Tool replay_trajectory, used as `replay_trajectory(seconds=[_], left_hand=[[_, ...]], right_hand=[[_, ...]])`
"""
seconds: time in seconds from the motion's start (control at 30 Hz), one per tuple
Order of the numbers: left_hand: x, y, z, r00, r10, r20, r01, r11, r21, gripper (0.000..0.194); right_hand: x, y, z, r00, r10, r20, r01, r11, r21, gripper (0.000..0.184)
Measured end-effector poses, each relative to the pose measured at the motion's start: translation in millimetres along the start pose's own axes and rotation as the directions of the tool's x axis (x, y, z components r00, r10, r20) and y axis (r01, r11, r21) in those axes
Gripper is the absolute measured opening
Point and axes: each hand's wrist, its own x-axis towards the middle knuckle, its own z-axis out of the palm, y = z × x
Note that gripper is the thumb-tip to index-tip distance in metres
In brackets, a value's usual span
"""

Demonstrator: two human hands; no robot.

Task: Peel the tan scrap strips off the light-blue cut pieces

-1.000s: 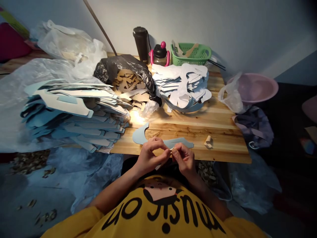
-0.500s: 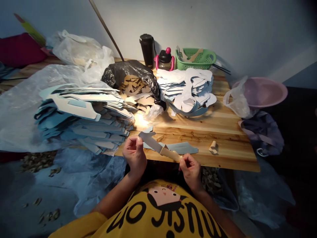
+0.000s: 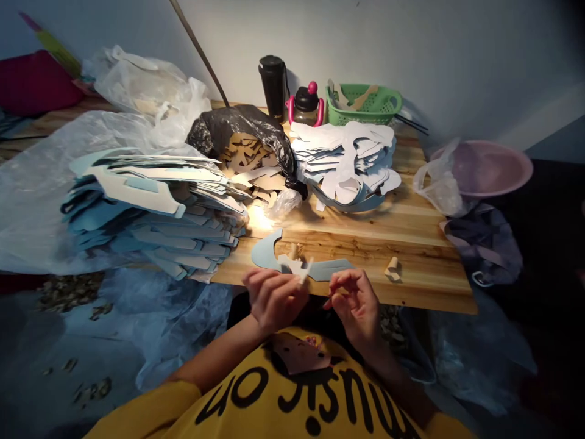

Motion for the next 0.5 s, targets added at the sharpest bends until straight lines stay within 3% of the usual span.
replay_trajectory(seconds=[0.07, 0.13, 0.3, 0.43, 0.5], left_hand=[[1, 2, 6.9, 0.998, 0.041, 0.057, -0.044, 0.998, 0.047, 0.024], [5, -1, 11.0, 0.99, 0.082, 0.115, -0.093, 0.991, 0.094, 0.025], [12, -18, 14.4, 0.934, 0.241, 0.264, -0.293, 0.939, 0.179, 0.031], [8, -33, 13.5, 0.848, 0.323, 0.419, -0.407, 0.905, 0.126, 0.013], [6, -38, 14.0, 0.838, 0.304, 0.453, -0.401, 0.906, 0.135, 0.007]], right_hand=[[-1, -14, 4, 0.997, 0.033, 0.073, -0.04, 0.994, 0.097, 0.027], [1, -16, 0, 0.996, 0.079, 0.034, -0.082, 0.993, 0.081, 0.025], [4, 7, -36, 0.993, 0.119, -0.02, -0.119, 0.993, -0.009, 0.018], [4, 25, -62, 0.992, 0.09, -0.083, -0.097, 0.991, -0.091, 0.012], [7, 33, -69, 0.994, 0.048, -0.101, -0.063, 0.987, -0.149, 0.007]])
